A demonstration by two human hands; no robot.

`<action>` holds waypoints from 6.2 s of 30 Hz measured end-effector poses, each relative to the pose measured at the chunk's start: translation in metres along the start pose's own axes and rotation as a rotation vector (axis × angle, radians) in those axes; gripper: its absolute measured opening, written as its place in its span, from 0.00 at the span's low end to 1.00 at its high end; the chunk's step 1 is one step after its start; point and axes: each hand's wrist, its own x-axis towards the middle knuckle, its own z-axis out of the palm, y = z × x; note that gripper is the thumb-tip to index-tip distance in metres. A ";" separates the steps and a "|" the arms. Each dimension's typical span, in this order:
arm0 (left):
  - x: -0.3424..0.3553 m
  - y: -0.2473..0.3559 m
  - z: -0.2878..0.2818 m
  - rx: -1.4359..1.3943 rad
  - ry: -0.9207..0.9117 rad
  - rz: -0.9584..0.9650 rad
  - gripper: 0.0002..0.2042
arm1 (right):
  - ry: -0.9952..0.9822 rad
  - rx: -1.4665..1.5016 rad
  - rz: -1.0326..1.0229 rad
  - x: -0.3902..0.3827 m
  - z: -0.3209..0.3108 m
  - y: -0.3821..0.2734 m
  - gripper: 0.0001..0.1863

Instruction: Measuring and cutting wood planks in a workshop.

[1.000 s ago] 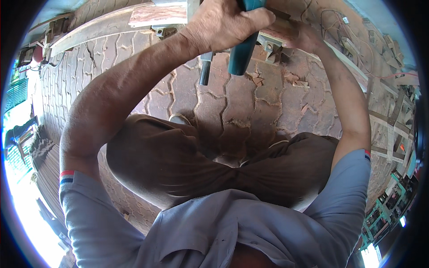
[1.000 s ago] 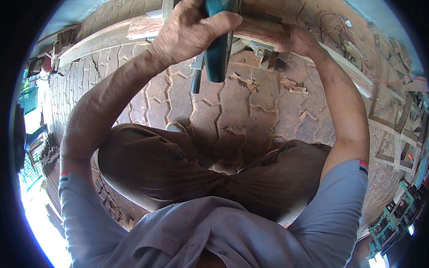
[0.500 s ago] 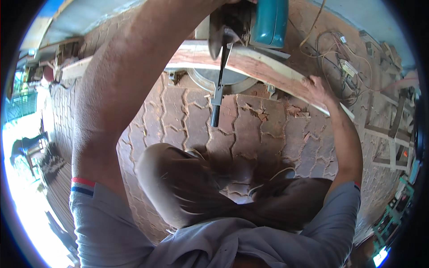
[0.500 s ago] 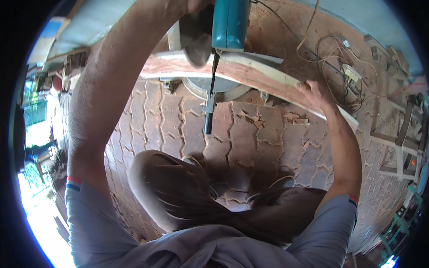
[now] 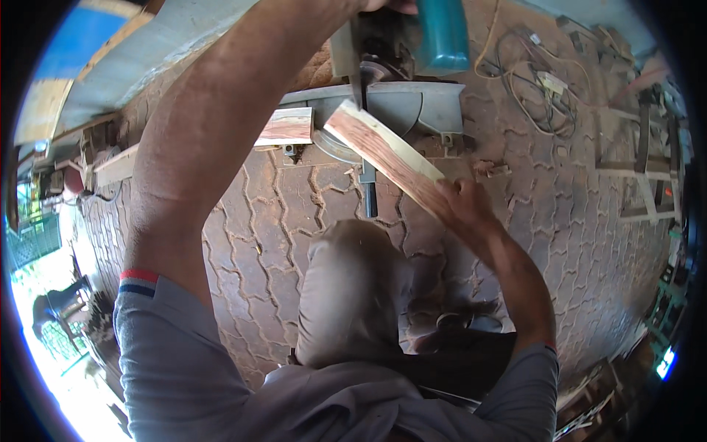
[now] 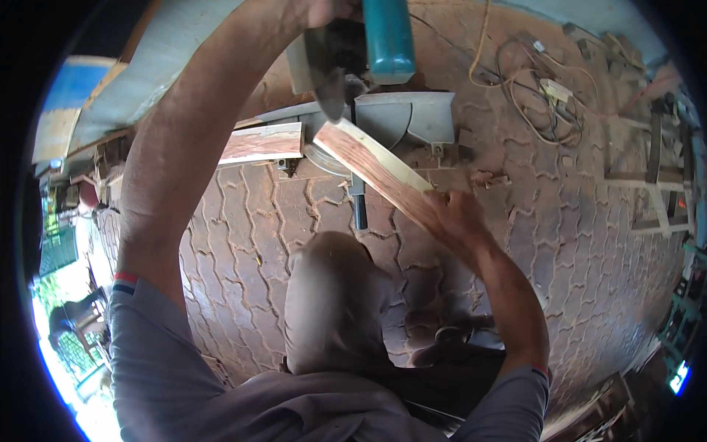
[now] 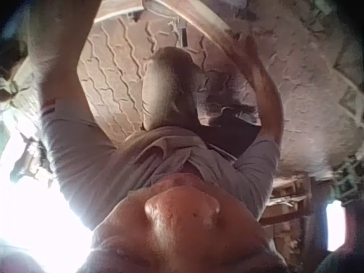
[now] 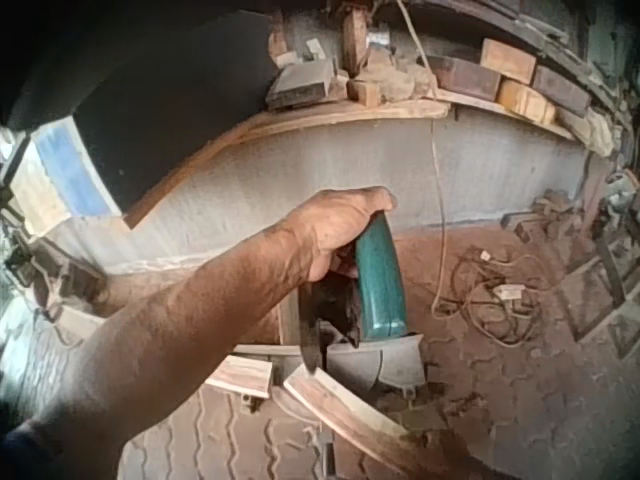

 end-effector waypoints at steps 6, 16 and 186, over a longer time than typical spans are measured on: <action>-0.031 -0.044 0.013 0.083 0.159 0.339 0.28 | -0.033 0.171 -0.007 -0.016 0.021 0.020 0.39; -0.065 -0.097 0.045 0.150 0.117 0.348 0.19 | 0.044 0.081 -0.098 0.023 0.047 0.058 0.48; -0.091 -0.127 0.055 0.061 0.264 0.372 0.26 | 0.007 0.237 -0.207 0.023 0.061 0.046 0.45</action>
